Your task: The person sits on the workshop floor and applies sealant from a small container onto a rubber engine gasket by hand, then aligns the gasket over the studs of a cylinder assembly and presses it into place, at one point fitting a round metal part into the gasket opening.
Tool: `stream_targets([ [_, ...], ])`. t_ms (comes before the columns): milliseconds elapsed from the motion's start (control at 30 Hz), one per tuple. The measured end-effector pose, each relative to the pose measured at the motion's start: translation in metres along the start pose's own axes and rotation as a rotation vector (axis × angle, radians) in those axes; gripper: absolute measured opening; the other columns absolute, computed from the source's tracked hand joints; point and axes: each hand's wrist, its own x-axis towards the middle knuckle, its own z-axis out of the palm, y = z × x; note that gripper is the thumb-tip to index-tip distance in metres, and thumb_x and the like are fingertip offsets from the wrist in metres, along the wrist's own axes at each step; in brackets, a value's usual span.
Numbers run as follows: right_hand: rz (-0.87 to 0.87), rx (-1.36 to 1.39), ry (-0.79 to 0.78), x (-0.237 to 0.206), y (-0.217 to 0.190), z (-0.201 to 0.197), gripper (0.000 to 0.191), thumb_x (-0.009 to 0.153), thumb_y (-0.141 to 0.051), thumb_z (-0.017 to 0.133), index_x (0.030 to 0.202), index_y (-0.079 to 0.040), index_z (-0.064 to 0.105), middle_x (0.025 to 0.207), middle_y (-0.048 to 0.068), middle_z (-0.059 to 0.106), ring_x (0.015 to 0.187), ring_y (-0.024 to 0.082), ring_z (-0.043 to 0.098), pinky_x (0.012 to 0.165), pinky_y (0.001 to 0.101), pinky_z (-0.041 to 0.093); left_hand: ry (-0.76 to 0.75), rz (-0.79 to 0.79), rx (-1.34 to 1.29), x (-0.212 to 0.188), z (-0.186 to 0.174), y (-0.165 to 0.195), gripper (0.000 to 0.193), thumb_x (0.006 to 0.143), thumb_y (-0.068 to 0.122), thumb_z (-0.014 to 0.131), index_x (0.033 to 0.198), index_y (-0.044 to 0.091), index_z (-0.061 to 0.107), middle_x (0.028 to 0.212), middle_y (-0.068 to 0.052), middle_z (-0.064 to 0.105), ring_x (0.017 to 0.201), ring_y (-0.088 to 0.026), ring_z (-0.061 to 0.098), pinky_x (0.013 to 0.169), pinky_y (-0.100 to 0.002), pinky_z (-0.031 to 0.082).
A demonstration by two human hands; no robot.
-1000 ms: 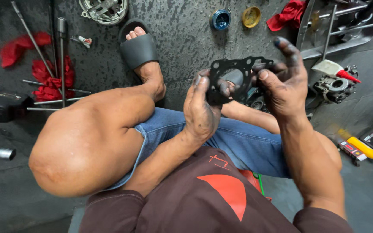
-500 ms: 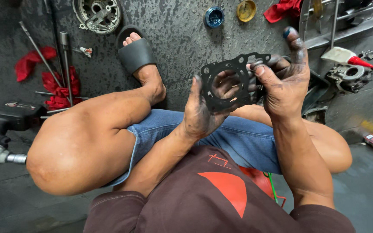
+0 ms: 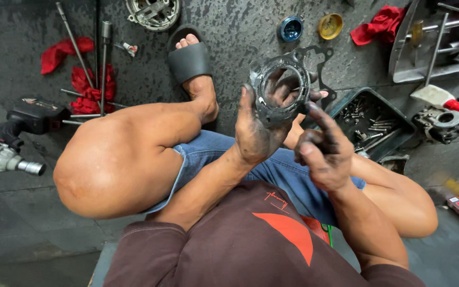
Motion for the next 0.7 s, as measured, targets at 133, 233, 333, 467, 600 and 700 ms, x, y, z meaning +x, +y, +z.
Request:
stream_targets([
  [133,-0.054,-0.336,-0.052,0.008,0.001,0.01,0.068,0.1,-0.002,0.055,0.163,0.002,0.03,0.072,0.001,0.059,0.062,0.008,0.054,0.063,0.0231,0.048,-0.09,-0.003,-0.047,0.0,-0.002,0.0,0.079,0.113,0.072,0.028,0.157,0.007,0.039,0.15,-0.016,0.053,0.137,-0.039,0.05,0.124,-0.052,0.034],
  [233,-0.145,-0.443,-0.088,0.011,0.001,0.013,0.069,0.099,-0.003,0.057,0.162,0.001,0.03,0.072,0.002,0.06,0.063,0.008,0.055,0.063,0.0228,0.046,-0.053,-0.012,-0.006,-0.002,0.0,0.001,0.081,0.111,0.072,0.029,0.157,0.006,0.038,0.15,-0.017,0.052,0.139,-0.041,0.052,0.125,-0.053,0.036],
  [333,-0.243,-0.518,-0.052,0.012,0.002,0.015,0.07,0.1,-0.005,0.059,0.162,0.0,0.03,0.074,0.002,0.06,0.064,0.009,0.056,0.066,0.0234,0.047,0.016,-0.037,-0.018,-0.003,0.002,0.0,0.081,0.106,0.072,0.03,0.157,0.01,0.035,0.152,-0.016,0.049,0.139,-0.039,0.05,0.121,-0.052,0.037],
  [467,-0.236,-0.544,-0.08,0.011,0.004,0.016,0.07,0.098,-0.005,0.061,0.162,0.0,0.032,0.074,0.004,0.057,0.062,0.011,0.052,0.065,0.0247,0.044,-0.042,-0.022,0.005,-0.004,0.002,0.0,0.086,0.109,0.075,0.032,0.158,0.004,0.037,0.152,-0.018,0.048,0.138,-0.037,0.052,0.122,-0.05,0.037],
  [600,-0.15,-0.402,-0.157,0.01,-0.001,0.016,0.07,0.094,-0.002,0.057,0.159,0.002,0.032,0.069,0.002,0.06,0.057,0.008,0.051,0.061,0.0221,0.043,-0.054,-0.015,0.001,-0.006,-0.001,0.0,0.084,0.109,0.073,0.032,0.158,0.004,0.036,0.149,-0.016,0.047,0.134,-0.033,0.052,0.123,-0.05,0.038],
  [700,-0.058,-0.27,-0.036,0.011,-0.007,0.02,0.075,0.097,-0.002,0.054,0.162,0.003,0.019,0.068,0.0,0.059,0.059,0.008,0.054,0.063,0.0219,0.05,-0.05,0.01,0.053,-0.006,-0.001,-0.002,0.081,0.112,0.071,0.033,0.156,0.003,0.036,0.148,-0.016,0.047,0.13,-0.031,0.051,0.119,-0.048,0.037],
])
